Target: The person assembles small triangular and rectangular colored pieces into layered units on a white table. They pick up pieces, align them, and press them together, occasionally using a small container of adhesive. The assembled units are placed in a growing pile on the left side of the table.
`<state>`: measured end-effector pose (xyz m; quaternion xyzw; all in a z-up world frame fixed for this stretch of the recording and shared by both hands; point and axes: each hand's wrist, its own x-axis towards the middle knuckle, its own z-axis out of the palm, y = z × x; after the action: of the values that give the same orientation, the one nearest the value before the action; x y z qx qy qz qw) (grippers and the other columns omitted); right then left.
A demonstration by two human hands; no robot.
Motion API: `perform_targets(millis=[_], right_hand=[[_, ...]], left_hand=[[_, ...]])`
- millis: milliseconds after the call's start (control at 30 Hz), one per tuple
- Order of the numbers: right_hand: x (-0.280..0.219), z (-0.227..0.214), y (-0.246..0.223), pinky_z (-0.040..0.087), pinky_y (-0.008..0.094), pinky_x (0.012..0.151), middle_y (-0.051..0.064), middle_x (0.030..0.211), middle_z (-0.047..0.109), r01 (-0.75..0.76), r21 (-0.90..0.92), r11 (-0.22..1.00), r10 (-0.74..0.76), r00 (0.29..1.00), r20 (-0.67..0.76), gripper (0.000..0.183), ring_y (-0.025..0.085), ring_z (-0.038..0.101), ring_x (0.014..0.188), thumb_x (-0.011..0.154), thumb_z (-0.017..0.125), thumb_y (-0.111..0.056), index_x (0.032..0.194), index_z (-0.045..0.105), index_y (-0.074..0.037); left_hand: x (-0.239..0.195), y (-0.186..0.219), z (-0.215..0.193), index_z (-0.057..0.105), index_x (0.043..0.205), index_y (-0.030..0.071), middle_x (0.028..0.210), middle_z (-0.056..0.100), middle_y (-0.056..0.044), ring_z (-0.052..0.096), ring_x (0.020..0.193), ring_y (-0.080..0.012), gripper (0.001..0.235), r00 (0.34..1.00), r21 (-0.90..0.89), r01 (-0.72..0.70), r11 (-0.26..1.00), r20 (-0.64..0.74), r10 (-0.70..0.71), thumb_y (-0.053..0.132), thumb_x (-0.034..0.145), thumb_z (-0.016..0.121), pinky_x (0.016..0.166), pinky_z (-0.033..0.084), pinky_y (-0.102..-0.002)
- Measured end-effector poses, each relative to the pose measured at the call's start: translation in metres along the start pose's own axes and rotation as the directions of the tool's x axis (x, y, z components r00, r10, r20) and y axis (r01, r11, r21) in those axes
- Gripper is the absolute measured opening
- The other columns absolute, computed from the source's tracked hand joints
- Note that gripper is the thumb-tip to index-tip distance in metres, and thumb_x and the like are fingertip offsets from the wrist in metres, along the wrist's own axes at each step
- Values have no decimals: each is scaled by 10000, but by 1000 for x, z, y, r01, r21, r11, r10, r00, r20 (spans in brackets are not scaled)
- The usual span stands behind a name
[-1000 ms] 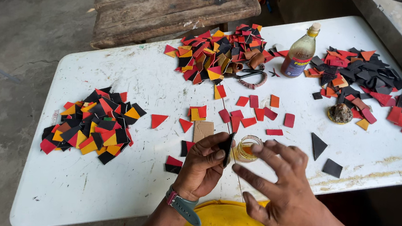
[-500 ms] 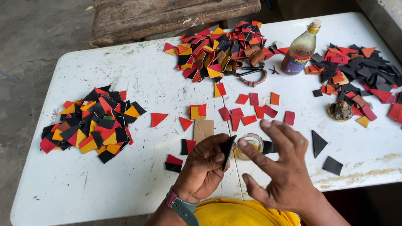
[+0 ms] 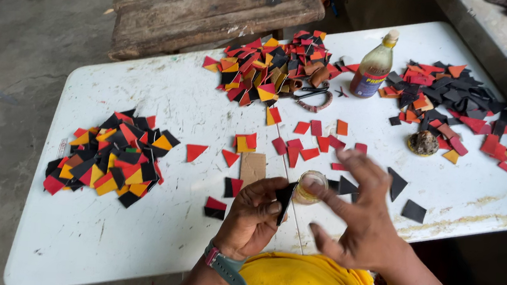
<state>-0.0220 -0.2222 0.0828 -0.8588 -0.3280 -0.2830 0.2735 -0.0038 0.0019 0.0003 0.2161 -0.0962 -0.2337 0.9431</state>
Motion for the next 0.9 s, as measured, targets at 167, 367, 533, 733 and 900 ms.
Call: perform_targets(millis=[167,367,533,733,900], right_hand=[[-10,3,-9,331,531,1164,166,1443,461,79,14,997,-78,995,-61,476,385,388,1357,816,691,-395,1259,720,-224],[-3,3,-4,334,541,1047,165,1416,474,81,-121,989,-90,993,-74,486,382,404,1317,780,708,-415,1224,738,-218],[-8,9,-7,334,543,1039,168,1423,491,36,-128,991,-44,997,-59,510,384,419,1308,752,708,-415,1214,751,-202],[-21,13,-15,371,494,1113,106,1437,508,132,125,983,-122,989,-86,437,336,435,1337,806,694,-405,1203,751,-230],[-20,20,-16,338,510,1116,149,1432,488,98,-16,995,-99,990,-98,442,358,403,1339,824,688,-407,1206,771,-201]], left_hand=[[2,2,2,621,1327,-38,1210,725,-166,731,1063,-188,412,999,27,-14,1000,-37,15,-78,924,699,930,585,-276],[3,2,2,623,1331,-39,1200,727,-153,727,1052,-169,413,1000,32,-20,999,-17,20,-78,929,712,932,571,-261],[3,0,1,623,1330,-37,1187,728,-142,720,1057,-171,403,999,38,-32,999,-20,33,-70,937,707,955,574,-278],[5,2,2,620,1330,-22,1203,725,-141,713,1080,-178,397,998,42,-54,998,-43,55,-70,944,697,950,575,-288],[1,-1,-1,628,1306,-21,1212,726,-135,711,1080,-170,389,995,33,-62,998,-71,64,-74,926,695,938,571,-270]])
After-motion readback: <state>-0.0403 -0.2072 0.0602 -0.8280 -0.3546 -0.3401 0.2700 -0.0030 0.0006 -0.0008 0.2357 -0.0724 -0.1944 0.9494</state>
